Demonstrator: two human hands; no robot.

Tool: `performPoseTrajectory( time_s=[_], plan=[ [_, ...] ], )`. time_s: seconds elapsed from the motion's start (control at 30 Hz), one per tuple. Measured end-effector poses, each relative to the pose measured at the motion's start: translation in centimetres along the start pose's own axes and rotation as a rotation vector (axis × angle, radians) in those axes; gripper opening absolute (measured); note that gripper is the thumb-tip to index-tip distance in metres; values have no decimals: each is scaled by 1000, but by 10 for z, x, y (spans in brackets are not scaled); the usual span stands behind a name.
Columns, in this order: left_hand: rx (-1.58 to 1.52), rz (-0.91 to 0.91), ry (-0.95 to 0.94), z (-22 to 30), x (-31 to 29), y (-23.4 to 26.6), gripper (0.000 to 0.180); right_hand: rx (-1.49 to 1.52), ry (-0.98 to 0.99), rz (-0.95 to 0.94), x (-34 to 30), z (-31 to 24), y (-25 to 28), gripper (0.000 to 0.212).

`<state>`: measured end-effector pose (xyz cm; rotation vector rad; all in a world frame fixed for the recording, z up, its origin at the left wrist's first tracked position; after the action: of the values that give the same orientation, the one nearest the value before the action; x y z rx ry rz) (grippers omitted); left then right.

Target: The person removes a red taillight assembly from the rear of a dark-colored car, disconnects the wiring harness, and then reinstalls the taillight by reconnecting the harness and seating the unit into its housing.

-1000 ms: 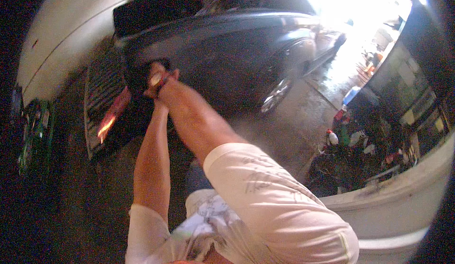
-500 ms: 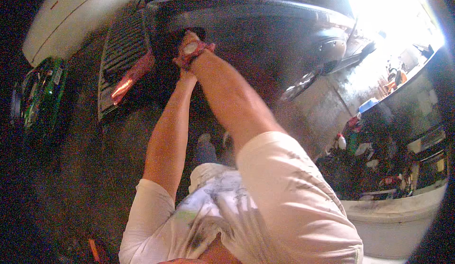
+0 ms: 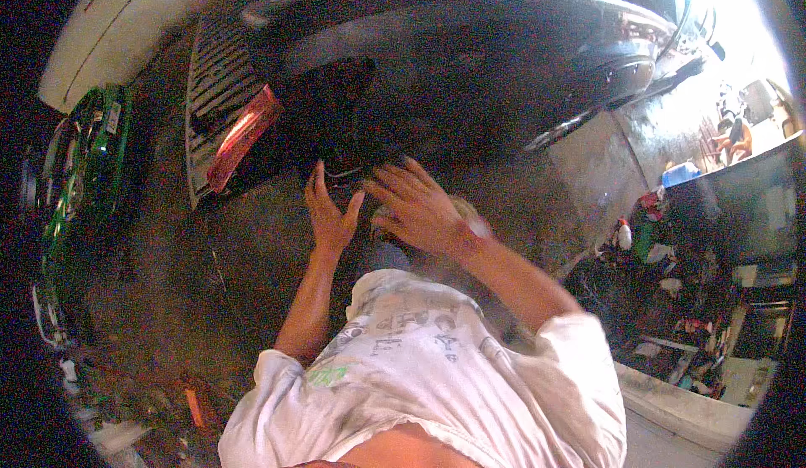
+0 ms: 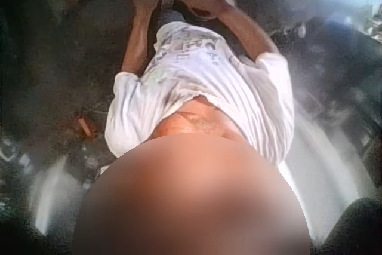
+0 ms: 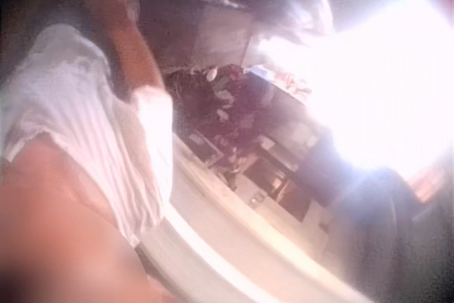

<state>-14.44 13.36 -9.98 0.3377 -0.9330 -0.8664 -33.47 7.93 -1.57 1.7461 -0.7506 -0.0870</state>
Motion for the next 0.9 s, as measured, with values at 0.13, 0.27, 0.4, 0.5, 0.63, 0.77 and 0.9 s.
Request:
performPoseTrajectory(
  time_s=[0.13, 0.27, 0.4, 0.5, 0.63, 0.77, 0.9],
  plan=[
    [-48, -277, 524, -79, -141, 16, 86, 178, -1042, -266, -259, 109, -91, 50],
    [-35, -241, 619, -92, -183, 52, 72, 199, -1565, -555, -517, 101, -137, 54],
    [-137, -136, 564, -66, -111, 49, 55, 197, -1731, -748, -668, 81, -178, 58],
    [-251, 3, 355, -25, -18, 38, 48, 187, -1652, -684, -668, 96, -201, 61],
    [-240, 43, 125, 15, 93, 32, 42, 308, -1548, -417, -533, 134, -205, 64],
    [-334, 10, 42, 26, 153, 31, 39, 343, -1260, -299, -339, 148, -189, 55],
    [-439, -103, 393, -20, 168, 15, 45, 373, -976, -323, -216, 145, -178, 49]
  ],
)
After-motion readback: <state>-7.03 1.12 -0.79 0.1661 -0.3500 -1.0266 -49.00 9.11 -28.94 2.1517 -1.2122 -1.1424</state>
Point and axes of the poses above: each hand's wrist, its own x-axis towards the middle knuckle, its own y-axis out of the back of the hand, z = x × y, the point moved 8 cm from there along x, towards the middle knuckle, and after that the axes turned 6 degrees about -y, right-handed, at the moved point
